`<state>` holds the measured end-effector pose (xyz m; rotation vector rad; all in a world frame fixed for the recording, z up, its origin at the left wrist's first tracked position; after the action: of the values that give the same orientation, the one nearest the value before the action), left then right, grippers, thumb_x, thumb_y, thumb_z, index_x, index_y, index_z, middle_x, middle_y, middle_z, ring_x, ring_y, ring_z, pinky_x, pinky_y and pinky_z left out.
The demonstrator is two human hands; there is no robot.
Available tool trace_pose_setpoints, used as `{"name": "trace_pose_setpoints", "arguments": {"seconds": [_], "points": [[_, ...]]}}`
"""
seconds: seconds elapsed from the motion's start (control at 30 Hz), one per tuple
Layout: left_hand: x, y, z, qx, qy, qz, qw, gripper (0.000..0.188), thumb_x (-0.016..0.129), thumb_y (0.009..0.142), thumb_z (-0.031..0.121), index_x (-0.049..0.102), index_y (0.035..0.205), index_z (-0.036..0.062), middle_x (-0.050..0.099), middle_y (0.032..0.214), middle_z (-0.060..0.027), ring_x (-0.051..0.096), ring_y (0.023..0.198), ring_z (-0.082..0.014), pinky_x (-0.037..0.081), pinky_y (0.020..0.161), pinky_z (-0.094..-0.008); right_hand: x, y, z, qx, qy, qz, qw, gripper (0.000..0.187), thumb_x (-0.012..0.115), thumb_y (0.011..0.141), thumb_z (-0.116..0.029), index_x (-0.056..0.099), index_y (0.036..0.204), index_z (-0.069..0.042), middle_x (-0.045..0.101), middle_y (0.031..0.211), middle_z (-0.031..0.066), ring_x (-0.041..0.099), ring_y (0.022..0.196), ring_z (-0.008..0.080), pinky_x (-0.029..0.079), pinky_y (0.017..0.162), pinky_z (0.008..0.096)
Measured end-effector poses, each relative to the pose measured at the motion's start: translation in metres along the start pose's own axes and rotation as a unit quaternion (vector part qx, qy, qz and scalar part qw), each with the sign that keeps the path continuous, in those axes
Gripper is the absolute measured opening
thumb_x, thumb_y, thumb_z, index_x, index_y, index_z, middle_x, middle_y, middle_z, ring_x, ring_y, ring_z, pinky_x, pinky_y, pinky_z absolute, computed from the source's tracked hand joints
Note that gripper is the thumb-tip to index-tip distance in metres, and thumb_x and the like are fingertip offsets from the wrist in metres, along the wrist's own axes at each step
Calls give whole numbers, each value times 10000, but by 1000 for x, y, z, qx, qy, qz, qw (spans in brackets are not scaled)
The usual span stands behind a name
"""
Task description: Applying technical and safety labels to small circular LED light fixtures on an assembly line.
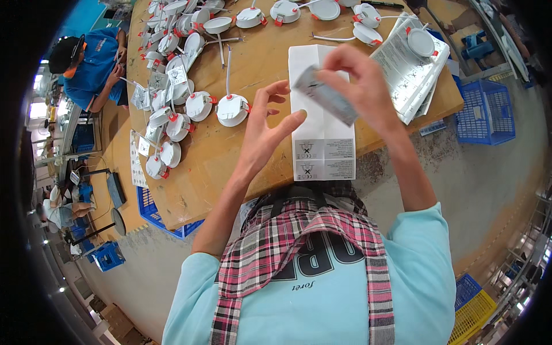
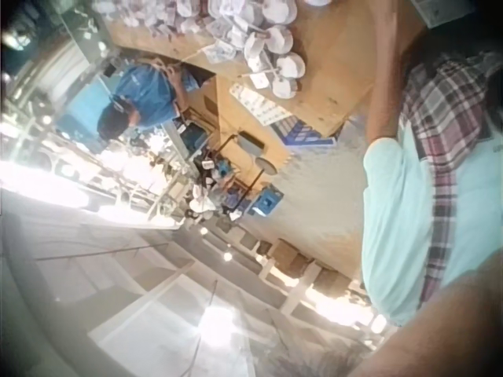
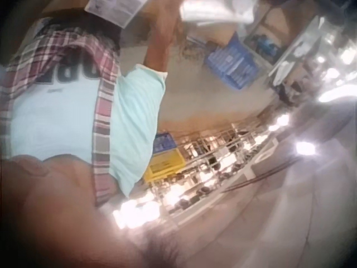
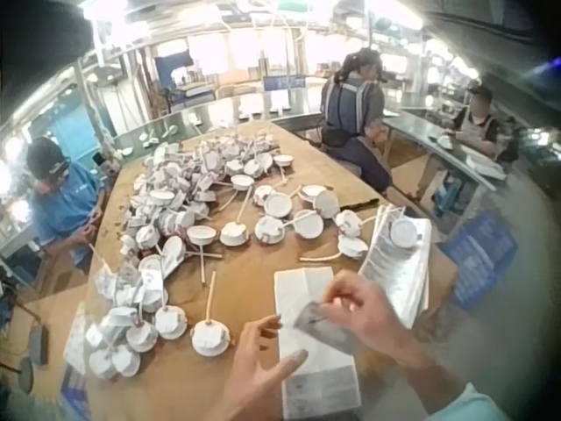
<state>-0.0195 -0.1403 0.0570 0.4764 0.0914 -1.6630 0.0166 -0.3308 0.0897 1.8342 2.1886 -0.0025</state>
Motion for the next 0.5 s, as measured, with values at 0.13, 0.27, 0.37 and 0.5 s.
{"name": "trace_pose_setpoints", "arguments": {"seconds": [0.13, 0.27, 0.37, 0.5], "points": [[2, -1, -11, -132, -255, -52, 956, 208, 654, 841, 143, 608, 1004, 22, 635, 919, -18, 564, 884, -92, 402, 865, -282, 37, 5, -13, -36, -44, -105, 993, 202, 679, 804, -164, 585, 898, -12, 604, 856, 34, 575, 801, 135, 451, 792, 274], [-10, -2, -8, -162, -389, 35, 906, 177, 659, 841, 128, 631, 976, 17, 665, 894, -27, 575, 801, -71, 440, 803, -254, 45, 8, 0, -53, 5, 29, 998, 257, 694, 798, -229, 611, 907, -11, 616, 813, 27, 591, 821, 155, 460, 816, 295], [-16, -4, -16, -160, -372, 43, 913, 279, 688, 824, 168, 599, 1023, -6, 637, 973, -63, 566, 902, -115, 431, 837, -290, 37, -3, 4, 94, -16, -120, 988, 244, 688, 807, -210, 611, 915, -5, 624, 829, 32, 584, 810, 126, 461, 799, 278], [-33, -5, -17, -57, -47, 97, 993, 475, 733, 775, 211, 521, 1131, -20, 568, 1088, -119, 522, 1033, -201, 395, 907, -349, 28, -1, 8, 145, -18, -44, 988, 207, 676, 817, -169, 641, 913, 11, 630, 793, 17, 550, 714, 65, 440, 656, 205]]}}
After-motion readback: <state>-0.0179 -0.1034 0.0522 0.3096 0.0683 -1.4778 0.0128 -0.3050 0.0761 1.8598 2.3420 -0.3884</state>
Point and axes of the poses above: each hand's wrist, its own y-axis towards the middle knuckle, its own x-axis out of the palm, z = x × y, the point moved 2 cm from there along y, towards the middle knuckle
